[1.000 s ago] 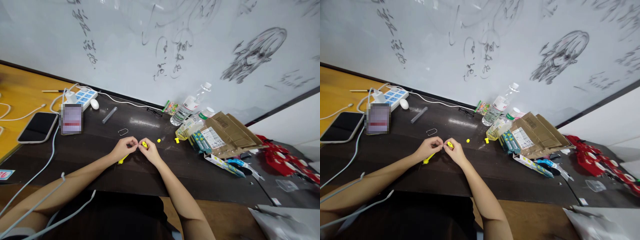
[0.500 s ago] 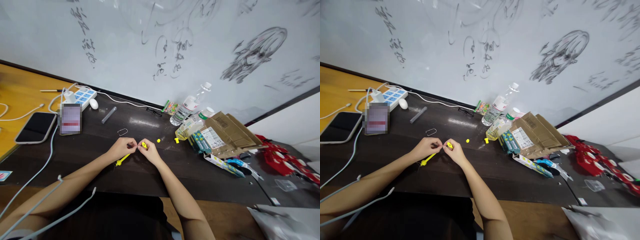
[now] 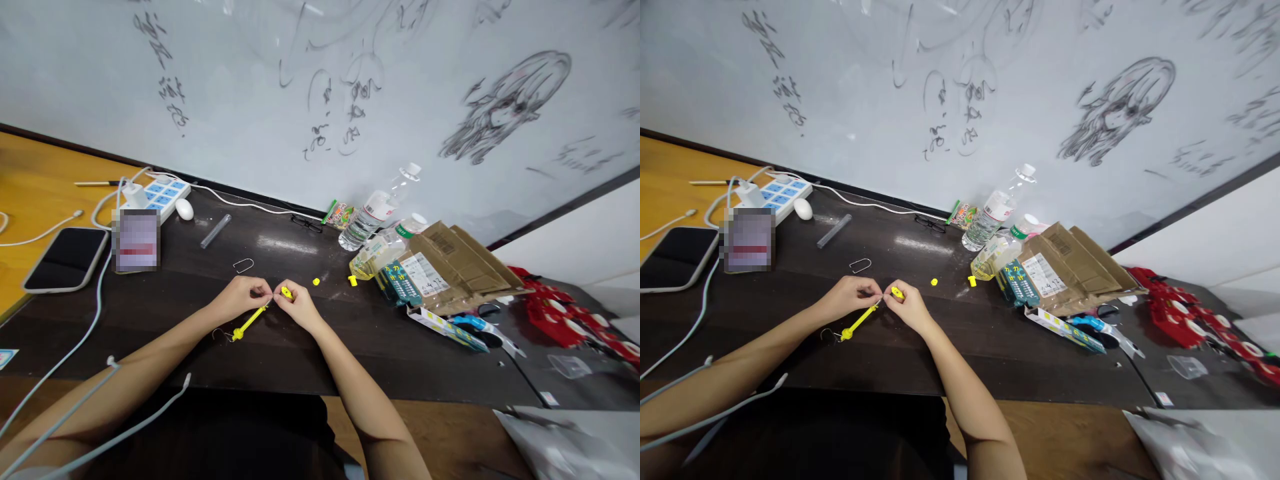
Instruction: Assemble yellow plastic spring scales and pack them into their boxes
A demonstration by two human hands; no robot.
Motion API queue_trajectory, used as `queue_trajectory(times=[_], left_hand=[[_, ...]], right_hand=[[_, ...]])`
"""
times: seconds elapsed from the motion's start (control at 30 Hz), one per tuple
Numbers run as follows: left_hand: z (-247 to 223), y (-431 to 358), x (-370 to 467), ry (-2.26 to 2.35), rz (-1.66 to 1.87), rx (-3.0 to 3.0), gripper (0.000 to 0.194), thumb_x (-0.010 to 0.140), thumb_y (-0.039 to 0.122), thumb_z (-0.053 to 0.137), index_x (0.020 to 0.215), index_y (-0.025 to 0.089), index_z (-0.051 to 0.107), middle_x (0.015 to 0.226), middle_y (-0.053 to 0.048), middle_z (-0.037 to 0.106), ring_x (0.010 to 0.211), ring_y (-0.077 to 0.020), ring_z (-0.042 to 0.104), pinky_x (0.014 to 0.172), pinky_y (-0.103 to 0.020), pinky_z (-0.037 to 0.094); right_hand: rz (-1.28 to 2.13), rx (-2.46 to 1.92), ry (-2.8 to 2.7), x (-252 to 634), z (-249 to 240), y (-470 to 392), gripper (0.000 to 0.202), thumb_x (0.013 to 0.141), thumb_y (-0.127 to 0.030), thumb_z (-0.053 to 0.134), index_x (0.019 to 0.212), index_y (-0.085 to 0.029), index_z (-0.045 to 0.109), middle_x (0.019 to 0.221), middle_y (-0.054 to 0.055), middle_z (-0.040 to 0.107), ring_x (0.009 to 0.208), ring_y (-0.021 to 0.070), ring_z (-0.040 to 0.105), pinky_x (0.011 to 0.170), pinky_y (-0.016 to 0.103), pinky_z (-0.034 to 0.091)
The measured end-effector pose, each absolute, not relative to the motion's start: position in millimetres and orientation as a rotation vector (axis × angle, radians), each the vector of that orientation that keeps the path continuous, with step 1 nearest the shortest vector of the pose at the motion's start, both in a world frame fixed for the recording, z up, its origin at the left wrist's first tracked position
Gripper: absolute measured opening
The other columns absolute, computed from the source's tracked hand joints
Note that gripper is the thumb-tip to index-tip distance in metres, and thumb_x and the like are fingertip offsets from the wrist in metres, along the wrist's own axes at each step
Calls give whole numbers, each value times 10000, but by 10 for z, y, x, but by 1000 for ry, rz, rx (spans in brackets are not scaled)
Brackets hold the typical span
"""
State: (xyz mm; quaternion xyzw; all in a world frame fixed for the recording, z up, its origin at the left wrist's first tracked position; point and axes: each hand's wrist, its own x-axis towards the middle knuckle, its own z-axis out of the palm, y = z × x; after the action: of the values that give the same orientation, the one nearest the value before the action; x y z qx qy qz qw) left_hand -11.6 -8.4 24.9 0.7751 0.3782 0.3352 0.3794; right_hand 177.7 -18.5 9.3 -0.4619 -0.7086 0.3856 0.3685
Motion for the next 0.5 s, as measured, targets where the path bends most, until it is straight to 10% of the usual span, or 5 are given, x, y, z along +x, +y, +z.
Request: queue_trajectory(times=[0.5], left_hand=[[166,-137,-11,1102,999,1928,19,705,162,534,688,158,542,640,26,586,588,-90,547,586,-183,465]], right_hand=[[875,-1162,-1916,1785,117,-255,76,899,-255,325,891,-218,390,700,-39,432,608,124,420,617,258,332]])
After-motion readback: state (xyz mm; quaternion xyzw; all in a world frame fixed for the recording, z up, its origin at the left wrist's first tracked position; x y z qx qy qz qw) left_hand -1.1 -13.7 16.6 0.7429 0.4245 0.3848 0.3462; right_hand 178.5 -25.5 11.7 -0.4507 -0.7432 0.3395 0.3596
